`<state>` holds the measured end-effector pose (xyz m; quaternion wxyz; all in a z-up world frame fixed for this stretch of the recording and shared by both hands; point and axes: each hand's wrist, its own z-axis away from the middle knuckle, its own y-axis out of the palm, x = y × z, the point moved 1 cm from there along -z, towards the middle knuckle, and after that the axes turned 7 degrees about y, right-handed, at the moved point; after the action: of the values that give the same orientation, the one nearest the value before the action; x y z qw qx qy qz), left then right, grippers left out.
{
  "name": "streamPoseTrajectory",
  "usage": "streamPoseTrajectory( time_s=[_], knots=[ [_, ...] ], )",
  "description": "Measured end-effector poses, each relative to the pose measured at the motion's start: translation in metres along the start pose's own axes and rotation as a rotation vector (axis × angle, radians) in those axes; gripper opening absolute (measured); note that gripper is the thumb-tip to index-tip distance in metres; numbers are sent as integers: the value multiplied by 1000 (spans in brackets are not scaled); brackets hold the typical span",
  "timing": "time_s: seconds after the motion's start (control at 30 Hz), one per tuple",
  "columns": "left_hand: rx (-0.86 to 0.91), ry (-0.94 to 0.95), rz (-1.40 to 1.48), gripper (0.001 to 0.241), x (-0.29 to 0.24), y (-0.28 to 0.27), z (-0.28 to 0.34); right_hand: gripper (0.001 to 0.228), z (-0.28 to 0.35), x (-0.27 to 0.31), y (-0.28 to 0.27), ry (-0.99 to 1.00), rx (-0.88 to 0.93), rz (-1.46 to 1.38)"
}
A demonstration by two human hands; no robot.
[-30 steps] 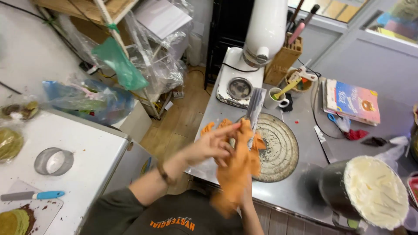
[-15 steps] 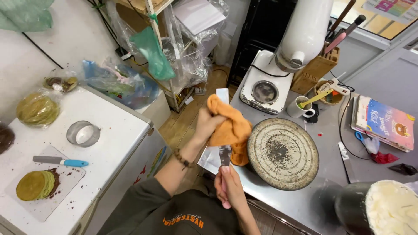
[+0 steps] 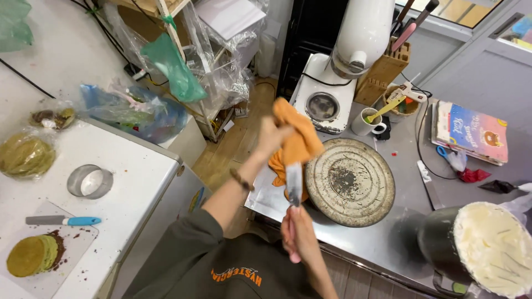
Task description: The recorder cleans various kitchen tools including a spatula, a knife, and a round metal base, using a cloth.
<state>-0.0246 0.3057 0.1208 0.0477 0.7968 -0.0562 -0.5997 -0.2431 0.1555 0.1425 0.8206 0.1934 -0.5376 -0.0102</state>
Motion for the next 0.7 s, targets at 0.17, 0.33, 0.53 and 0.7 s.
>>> streamPoseTrajectory(
  time_s=[0.17,0.33,0.53,0.7],
  knots=[
    [-68,132,255,16,18,12,-8,33,1,-7,-2,113,0,-149],
    [131,-224,146,29,18,48,71,38,-30,6,-27,11,-49,-236],
    [151,-124,195,32,47,42,34,36,-28,13,-23,34,-125,-147],
    [49,-28,126,22,39,21,-27,41,-20,-2,-15,92,-25,-84]
  ],
)
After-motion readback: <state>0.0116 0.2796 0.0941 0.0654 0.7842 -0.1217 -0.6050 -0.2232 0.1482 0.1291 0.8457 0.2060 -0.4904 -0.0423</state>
